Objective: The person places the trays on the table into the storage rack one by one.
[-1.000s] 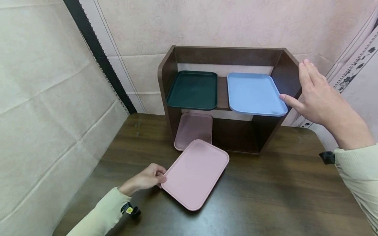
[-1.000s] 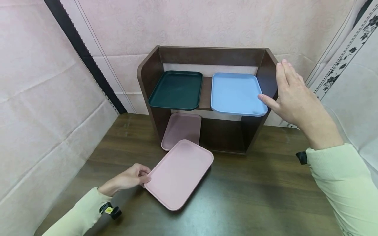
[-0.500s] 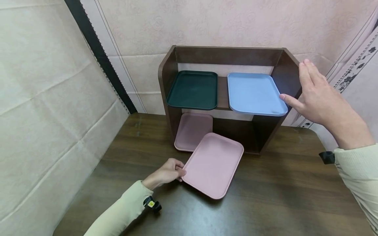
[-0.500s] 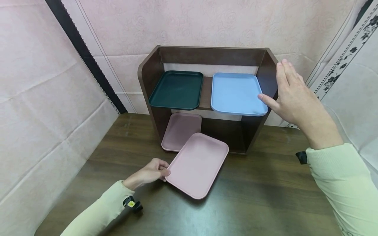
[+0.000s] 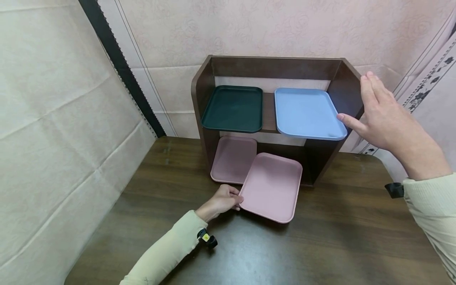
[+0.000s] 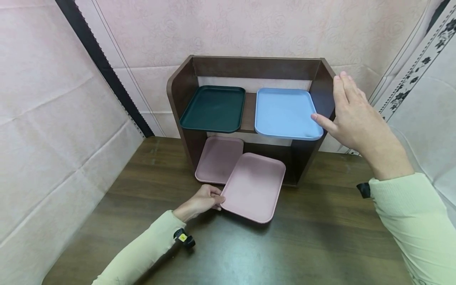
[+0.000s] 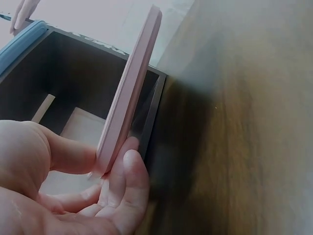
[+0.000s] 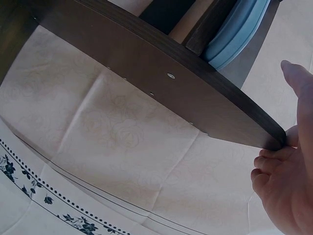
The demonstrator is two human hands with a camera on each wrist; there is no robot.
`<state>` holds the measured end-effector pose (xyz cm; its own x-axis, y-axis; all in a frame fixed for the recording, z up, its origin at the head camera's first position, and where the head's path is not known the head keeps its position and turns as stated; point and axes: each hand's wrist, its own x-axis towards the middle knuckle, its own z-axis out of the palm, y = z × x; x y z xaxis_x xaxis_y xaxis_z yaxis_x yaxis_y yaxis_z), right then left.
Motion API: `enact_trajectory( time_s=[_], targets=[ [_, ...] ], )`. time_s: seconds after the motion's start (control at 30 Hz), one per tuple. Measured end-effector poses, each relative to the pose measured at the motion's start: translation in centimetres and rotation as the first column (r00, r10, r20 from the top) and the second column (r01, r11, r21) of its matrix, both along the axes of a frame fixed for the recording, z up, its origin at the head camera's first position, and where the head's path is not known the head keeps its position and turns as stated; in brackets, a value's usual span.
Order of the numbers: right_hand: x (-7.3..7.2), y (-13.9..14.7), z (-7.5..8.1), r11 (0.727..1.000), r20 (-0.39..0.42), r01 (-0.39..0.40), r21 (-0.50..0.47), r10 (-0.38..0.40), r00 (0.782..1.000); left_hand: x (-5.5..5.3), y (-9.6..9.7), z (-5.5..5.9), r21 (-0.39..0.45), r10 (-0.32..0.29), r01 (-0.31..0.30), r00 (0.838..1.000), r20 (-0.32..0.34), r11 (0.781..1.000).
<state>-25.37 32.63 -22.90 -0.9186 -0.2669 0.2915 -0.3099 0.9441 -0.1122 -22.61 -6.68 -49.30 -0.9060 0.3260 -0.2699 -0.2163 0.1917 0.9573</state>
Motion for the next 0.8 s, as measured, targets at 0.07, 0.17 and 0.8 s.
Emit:
enact_trajectory(
  time_s=[0.07,0.17,0.8],
  targets=[
    [0.0,0.0,0.0,1.0,0.0,0.0,0.001,0.0,1.0,-0.3,0.6,0.0,-0.003,0.017,-0.017,1.0,0.002,1.0],
    [0.0,0.0,0.0,1.0,-0.002,0.0,0.004,0.0,1.0,-0.7,1.6,0.0,-0.019,0.043,-0.043,0.999,0.005,0.999],
    [0.0,-0.1,0.0,1.0,-0.012,-0.01,0.004,0.01,1.0,-3.5,6.5,0.5,0.031,0.173,-0.174,0.985,0.021,0.984]
  ],
)
